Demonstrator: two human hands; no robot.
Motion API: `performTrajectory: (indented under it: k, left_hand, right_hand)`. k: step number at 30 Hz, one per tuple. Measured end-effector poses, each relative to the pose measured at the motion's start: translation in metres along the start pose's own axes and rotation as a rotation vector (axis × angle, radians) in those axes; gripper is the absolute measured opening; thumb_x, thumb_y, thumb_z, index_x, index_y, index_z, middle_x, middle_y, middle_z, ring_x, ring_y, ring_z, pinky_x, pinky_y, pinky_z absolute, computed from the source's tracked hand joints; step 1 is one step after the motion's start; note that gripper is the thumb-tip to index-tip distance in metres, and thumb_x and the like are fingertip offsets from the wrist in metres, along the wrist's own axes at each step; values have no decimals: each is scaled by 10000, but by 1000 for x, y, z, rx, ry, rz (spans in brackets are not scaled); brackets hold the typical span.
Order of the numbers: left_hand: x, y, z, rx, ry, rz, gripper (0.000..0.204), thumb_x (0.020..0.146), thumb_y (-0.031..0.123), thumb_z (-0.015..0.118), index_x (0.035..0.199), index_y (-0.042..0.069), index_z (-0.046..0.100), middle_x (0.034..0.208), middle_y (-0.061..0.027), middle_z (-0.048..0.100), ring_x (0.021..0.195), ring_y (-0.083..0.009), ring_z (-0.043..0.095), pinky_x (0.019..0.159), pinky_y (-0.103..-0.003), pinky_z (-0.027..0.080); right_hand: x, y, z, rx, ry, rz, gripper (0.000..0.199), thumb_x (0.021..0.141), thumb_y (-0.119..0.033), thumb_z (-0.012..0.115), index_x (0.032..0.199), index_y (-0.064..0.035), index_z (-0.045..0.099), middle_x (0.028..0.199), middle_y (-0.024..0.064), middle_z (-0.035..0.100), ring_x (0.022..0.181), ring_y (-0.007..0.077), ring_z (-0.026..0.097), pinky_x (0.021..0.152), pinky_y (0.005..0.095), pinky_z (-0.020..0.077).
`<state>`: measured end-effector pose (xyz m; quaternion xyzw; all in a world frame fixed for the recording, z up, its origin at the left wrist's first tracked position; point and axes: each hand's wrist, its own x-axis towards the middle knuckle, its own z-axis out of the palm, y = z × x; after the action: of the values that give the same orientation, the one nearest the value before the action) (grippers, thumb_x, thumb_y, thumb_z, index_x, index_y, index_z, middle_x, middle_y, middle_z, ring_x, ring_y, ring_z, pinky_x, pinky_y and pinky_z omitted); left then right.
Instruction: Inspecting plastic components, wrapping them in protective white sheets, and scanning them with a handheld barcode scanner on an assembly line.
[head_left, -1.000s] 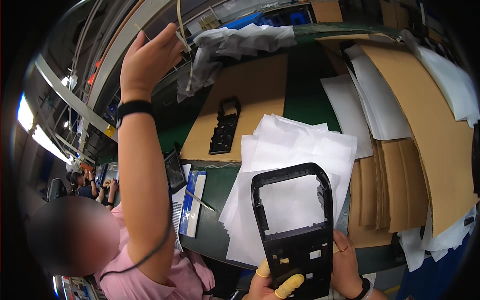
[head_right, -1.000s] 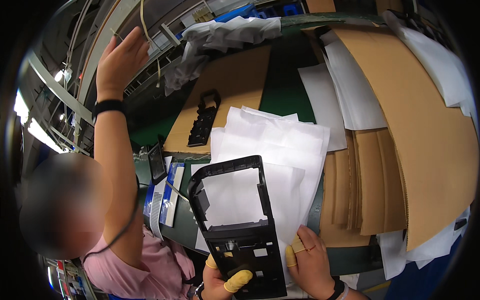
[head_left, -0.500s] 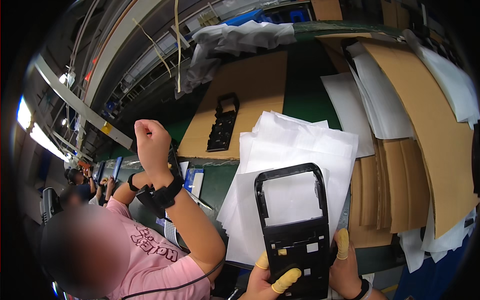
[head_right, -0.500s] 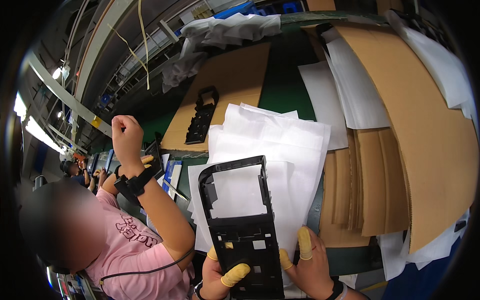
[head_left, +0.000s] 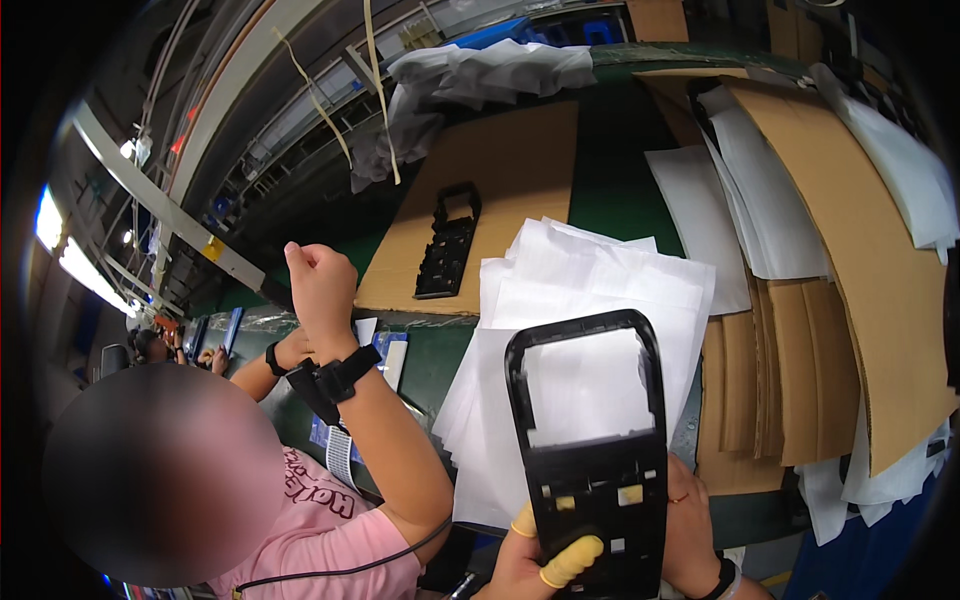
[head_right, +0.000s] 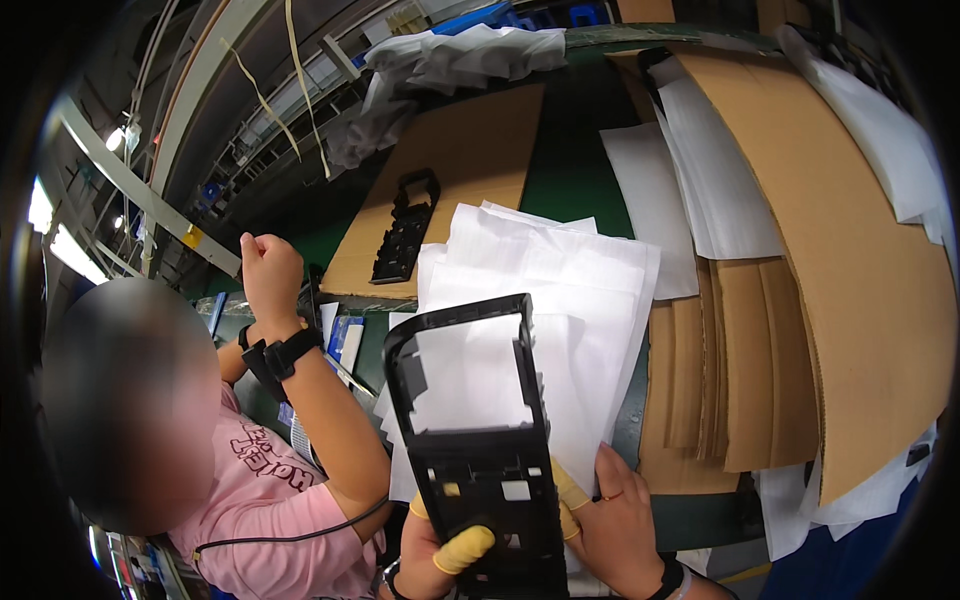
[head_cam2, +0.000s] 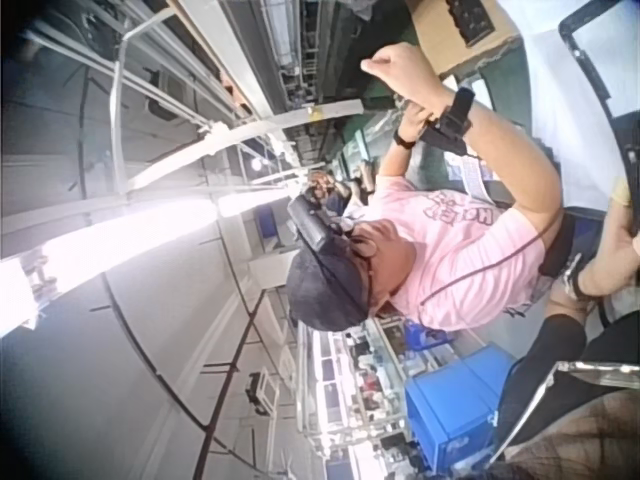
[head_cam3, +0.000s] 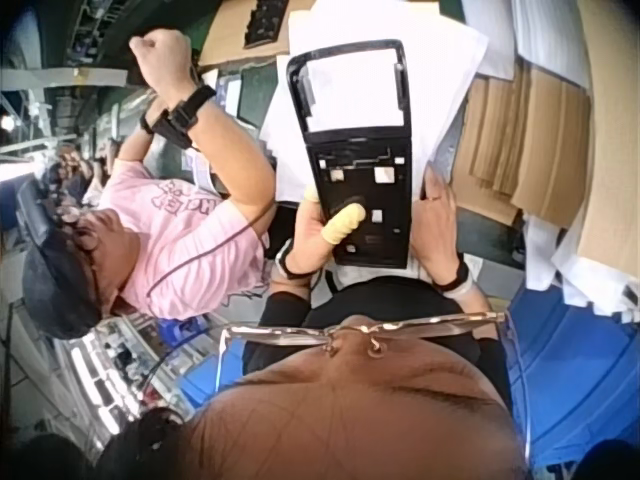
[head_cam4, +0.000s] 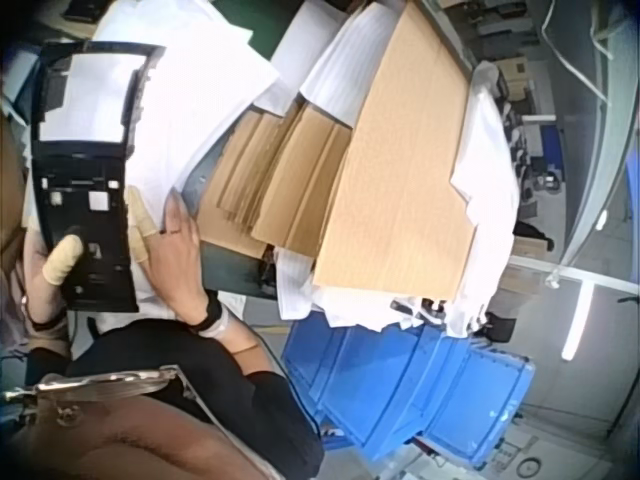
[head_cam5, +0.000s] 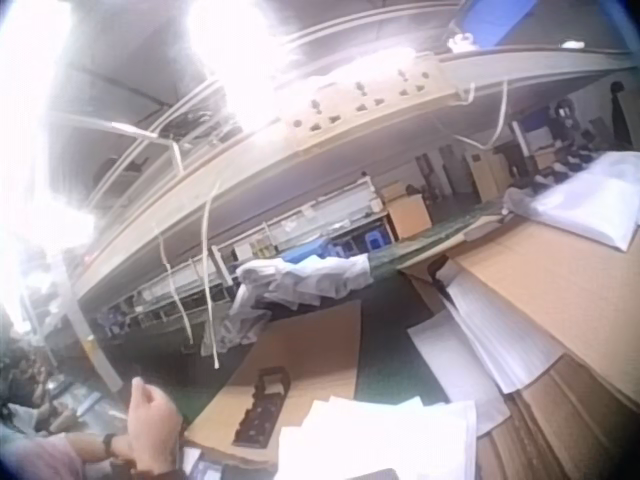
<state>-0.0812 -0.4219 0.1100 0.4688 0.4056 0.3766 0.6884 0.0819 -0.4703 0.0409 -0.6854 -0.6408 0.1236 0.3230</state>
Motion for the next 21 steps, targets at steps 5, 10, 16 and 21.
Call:
performTrajectory:
  k: [5, 10, 16, 21]
  left_hand:
    - [30, 33, 2, -438, -310, -140, 520, 943, 223, 438, 1369, -2, 241, 1297, -129, 420, 1185, -214, 437, 999, -345, 349]
    - [50, 36, -2, -700, -513, -142, 508, 950, 211, 425, 1373, 7, 229, 1275, -113, 434, 1152, -174, 464, 960, -327, 397]
    - [49, 34, -7, -899, -580, -145, 473, 954, 203, 418, 1360, 17, 262, 1263, -101, 447, 1137, -161, 480, 950, -316, 422]
    - [49, 37, -2, -848, -569, -119, 472, 953, 211, 421, 1354, 14, 272, 1273, -103, 437, 1143, -158, 472, 954, -318, 414]
  right_hand:
    - [2, -1, 3, 308, -158, 168, 418, 753, -226, 595, 1166, -164, 573, 1251, 215, 373, 1120, 384, 402, 874, 460, 339]
    - [-24, 25, 33, 32, -205, 65, 418, 751, -249, 613, 1131, -84, 561, 1267, 198, 359, 1154, 380, 373, 907, 467, 321]
    - [-17, 16, 21, 81, -150, 34, 426, 778, -233, 584, 1154, -40, 528, 1247, 207, 384, 1152, 388, 377, 901, 471, 321]
    - [-14, 12, 17, 64, -108, 18, 429, 776, -243, 587, 1145, -32, 531, 1239, 210, 384, 1150, 395, 376, 897, 477, 326]
